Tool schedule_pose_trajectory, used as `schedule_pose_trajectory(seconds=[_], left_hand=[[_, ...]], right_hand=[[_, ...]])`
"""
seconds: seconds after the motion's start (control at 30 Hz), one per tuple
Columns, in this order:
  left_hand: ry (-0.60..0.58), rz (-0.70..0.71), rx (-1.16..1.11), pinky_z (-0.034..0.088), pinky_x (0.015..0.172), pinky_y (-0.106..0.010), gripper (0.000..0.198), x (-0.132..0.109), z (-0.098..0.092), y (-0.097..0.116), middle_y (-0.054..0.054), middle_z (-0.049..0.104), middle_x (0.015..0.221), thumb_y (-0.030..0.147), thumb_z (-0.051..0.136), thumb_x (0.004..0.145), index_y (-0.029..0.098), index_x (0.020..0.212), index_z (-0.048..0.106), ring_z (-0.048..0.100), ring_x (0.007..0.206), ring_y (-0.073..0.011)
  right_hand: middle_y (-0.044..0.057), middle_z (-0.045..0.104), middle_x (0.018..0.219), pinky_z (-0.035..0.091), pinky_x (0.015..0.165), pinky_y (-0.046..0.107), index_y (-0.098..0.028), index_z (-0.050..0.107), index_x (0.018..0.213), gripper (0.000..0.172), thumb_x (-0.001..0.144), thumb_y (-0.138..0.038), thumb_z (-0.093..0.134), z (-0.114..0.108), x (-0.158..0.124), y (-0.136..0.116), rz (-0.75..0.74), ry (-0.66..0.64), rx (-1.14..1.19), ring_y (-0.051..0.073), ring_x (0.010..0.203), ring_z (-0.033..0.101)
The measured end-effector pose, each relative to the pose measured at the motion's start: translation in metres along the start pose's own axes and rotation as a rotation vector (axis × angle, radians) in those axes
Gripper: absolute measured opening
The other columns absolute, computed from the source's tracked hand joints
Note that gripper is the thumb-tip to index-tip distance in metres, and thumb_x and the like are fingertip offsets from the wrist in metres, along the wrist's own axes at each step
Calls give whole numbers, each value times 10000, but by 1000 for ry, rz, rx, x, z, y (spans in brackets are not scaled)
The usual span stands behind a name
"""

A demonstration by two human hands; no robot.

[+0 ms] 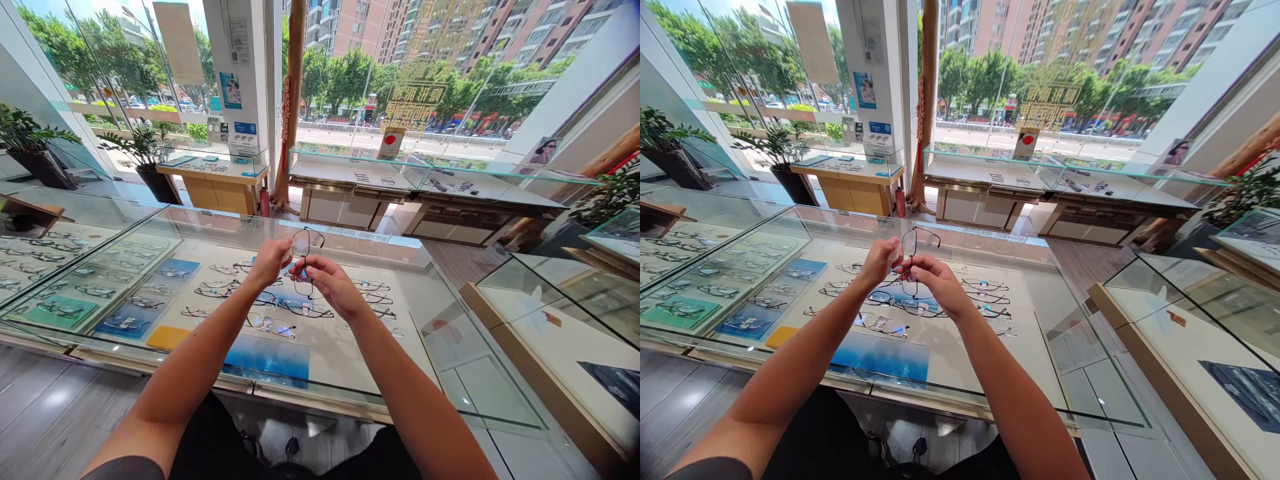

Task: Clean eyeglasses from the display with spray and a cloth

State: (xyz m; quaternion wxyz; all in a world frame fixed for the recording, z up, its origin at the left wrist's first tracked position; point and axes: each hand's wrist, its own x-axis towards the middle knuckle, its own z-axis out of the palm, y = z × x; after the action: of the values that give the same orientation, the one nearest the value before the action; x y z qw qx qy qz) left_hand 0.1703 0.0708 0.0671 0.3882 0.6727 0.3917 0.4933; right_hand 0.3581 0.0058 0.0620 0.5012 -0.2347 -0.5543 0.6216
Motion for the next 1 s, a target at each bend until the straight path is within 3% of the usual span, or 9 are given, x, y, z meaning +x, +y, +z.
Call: schedule_pose_trajectory(seconds=[0.13,0.27,0.5,0.67,0.77,0.87,1.0], left_hand=[[-7,4,-21,325,581,-345,786,-2,1,5,-24,439,455,866,421,926,231,466,487,399,488,-141],[-44,-3,-12,331,596,-346,817,-3,1,6,-26,431,454,871,408,940,230,439,480,414,492,-142],[-258,-41,19,345,625,-355,765,-11,14,2,-12,416,456,801,496,957,234,448,427,400,510,-144],[-150,-52,47,361,621,-343,767,-6,8,-2,-36,508,559,848,392,974,219,560,538,461,571,-173],[-6,-6,127,423,671,-342,529,7,-8,-11,-54,622,766,686,485,964,211,791,642,553,715,-213],[126,58,322,505,848,-376,282,20,-23,-27,-107,690,1050,437,505,940,205,961,664,637,977,-262],[152,-40,573,507,895,-397,251,31,-38,-46,-126,697,1079,409,478,1024,209,1003,629,651,998,-276]], right_hand=[[50,839,1087,566,1036,397,-255,852,1065,288,891,-482,890,-2,1,-2,20,29,56,211,1007,758],[59,850,1096,587,1009,383,-257,834,1070,289,886,-475,879,-8,5,-3,0,139,111,210,1001,772],[34,849,1096,612,968,322,-262,814,1063,318,841,-468,914,-14,11,0,-38,238,229,184,1013,783],[32,850,1082,623,965,328,-266,814,1061,312,849,-477,904,-13,10,-1,-36,228,233,185,976,785],[41,846,1131,620,982,338,-270,798,1077,301,873,-474,882,-14,10,-3,-38,231,221,190,1009,777],[46,838,1153,619,981,339,-269,787,1077,296,883,-473,877,-16,10,-4,-46,237,213,189,1024,765],[36,837,1130,629,940,304,-267,802,1052,289,872,-472,897,-20,11,-6,-55,237,252,177,1019,760]])
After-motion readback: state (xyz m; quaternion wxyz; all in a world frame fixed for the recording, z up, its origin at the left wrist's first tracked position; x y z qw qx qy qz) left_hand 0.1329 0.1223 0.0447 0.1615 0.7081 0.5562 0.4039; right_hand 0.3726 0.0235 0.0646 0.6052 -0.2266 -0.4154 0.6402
